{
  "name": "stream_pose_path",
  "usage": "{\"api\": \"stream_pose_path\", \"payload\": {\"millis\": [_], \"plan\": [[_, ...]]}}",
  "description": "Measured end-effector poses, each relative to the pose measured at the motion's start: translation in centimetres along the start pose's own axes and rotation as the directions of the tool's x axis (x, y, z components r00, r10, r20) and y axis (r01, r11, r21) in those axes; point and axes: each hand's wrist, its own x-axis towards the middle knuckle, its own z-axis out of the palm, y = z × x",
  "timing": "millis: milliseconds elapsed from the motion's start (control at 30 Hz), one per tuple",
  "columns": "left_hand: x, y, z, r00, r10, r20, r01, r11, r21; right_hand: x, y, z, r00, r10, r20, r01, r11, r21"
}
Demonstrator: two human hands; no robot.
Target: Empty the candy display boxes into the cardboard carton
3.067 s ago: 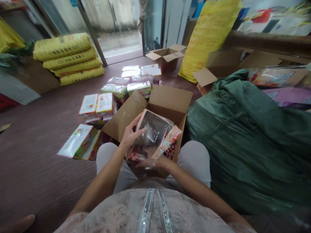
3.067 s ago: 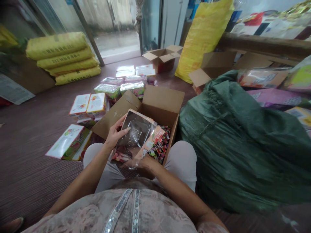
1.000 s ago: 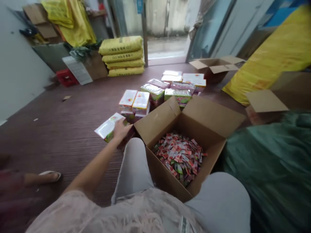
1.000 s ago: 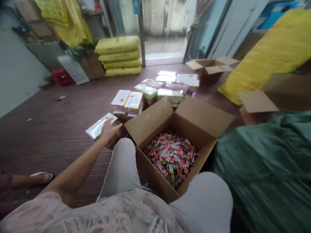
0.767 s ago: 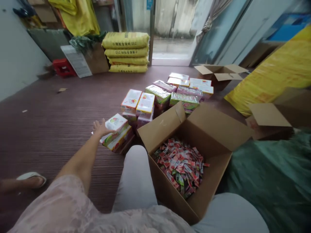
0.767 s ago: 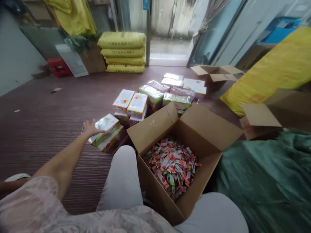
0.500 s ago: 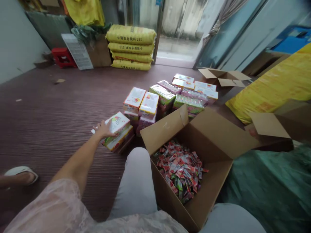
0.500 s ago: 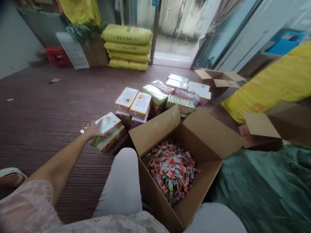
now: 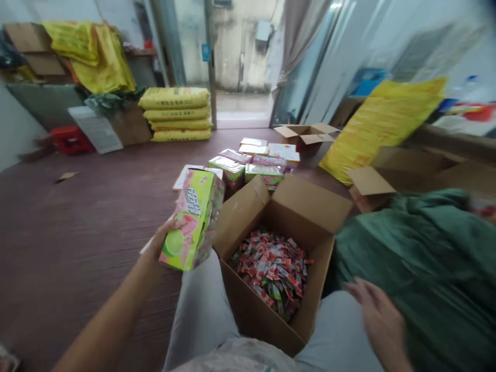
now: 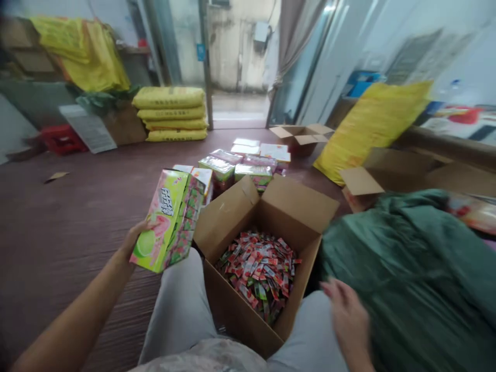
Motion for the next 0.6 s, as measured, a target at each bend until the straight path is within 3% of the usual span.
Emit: {"api": "stream_pose_path", "payload": {"millis": [33,100,167,267,333,433,500,533,600], "plan": [[-0.5,-0.6,2.4,0.997,-0.033,0.068,0.035,0.999,-0.028,-0.4,-1.3,2.1,0.987,0.015,0.160,-0.040,0.988,0.152],[-1.1,-2.5,6.7,0.967,-0.076,0.245,0.097,0.992,-0.079,-1.0,-4.6,6.5,0.888,0.016,0.459,-0.232,0.877,0.420],[-1.4,-4.8,10.1,0.873,-0.156,0.463,0.222,0.971,-0.091,-1.0,-7.9,9.5,0.759,-0.034,0.650,-0.455,0.686,0.567],[-1.2,-8.0,13.1,0.675,-0.297,0.675,0.417,0.909,-0.016,-0.4,-10.7,10.3,0.682,-0.102,0.724,-0.618,0.450,0.645],[-1.0,-9.3,14.0,0.620,-0.327,0.714,0.471,0.882,-0.005,0.0,-10.6,9.4,0.672,-0.121,0.730,-0.654,0.366,0.662],[-0.8,-9.9,14.6,0.619,-0.366,0.695,0.501,0.865,0.010,0.2,-8.8,8.5,0.656,-0.100,0.748,-0.694,0.309,0.650],[-0.5,-9.6,14.8,0.640,-0.423,0.641,0.511,0.858,0.055,0.6,-7.2,8.9,0.670,-0.030,0.742,-0.706,0.284,0.649],[-0.4,-9.4,14.9,0.665,-0.446,0.599,0.508,0.858,0.076,0.9,-6.4,9.3,0.686,0.025,0.727,-0.704,0.272,0.656],[0.1,-9.0,15.0,0.767,-0.440,0.466,0.453,0.887,0.091,1.7,-5.0,10.2,0.721,0.135,0.679,-0.688,0.249,0.681]]}}
